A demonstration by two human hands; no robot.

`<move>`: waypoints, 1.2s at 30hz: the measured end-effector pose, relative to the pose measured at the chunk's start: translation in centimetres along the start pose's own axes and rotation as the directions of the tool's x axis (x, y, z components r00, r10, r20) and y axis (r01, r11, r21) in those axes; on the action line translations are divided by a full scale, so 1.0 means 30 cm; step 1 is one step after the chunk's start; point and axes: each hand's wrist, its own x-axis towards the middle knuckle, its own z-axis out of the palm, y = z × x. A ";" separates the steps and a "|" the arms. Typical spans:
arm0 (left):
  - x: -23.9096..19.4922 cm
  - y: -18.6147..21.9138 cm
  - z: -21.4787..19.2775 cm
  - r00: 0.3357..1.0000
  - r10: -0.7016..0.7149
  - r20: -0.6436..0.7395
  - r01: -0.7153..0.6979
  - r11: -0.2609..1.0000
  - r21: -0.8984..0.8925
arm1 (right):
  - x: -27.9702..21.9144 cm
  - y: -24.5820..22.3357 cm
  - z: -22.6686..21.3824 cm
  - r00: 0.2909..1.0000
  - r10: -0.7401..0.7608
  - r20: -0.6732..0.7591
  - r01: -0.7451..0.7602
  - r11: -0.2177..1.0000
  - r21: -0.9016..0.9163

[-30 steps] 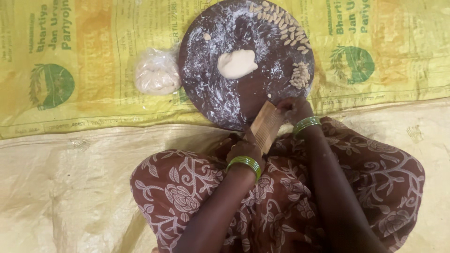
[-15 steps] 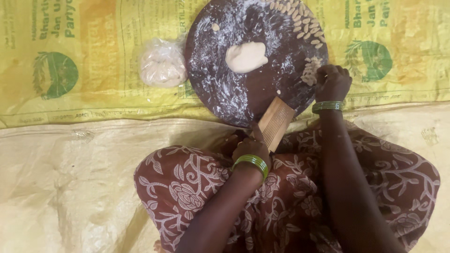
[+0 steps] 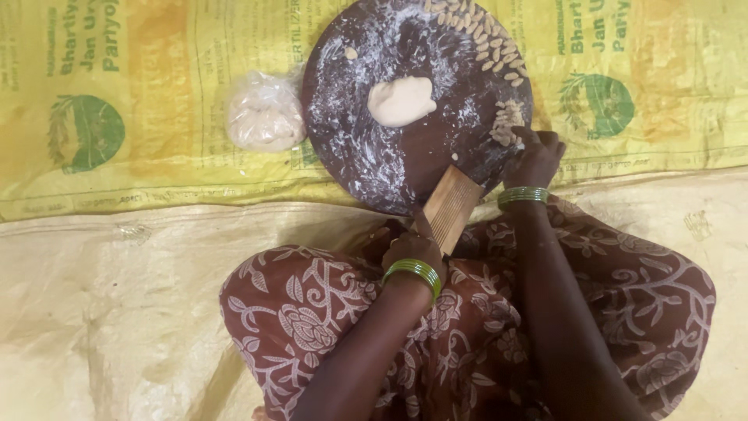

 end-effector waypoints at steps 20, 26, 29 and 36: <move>0.006 0.000 0.015 1.000 -0.019 -0.006 0.019 1.000 0.007 | -0.022 -0.131 0.044 0.913 0.184 0.364 -0.355 0.797 0.488; 0.008 -0.012 0.028 1.000 0.000 -0.030 0.000 1.000 0.022 | -0.014 -0.131 0.075 0.790 -0.593 0.155 0.578 0.805 0.135; 0.013 -0.005 0.023 1.000 -0.019 -0.012 0.018 1.000 -0.007 | -0.012 -0.107 0.071 0.809 -0.557 0.186 0.541 0.830 0.135; 0.002 -0.039 -0.020 1.000 -0.012 -0.017 0.011 0.999 -0.032 | -0.006 -0.082 0.006 0.860 -0.075 0.504 -0.100 0.945 0.311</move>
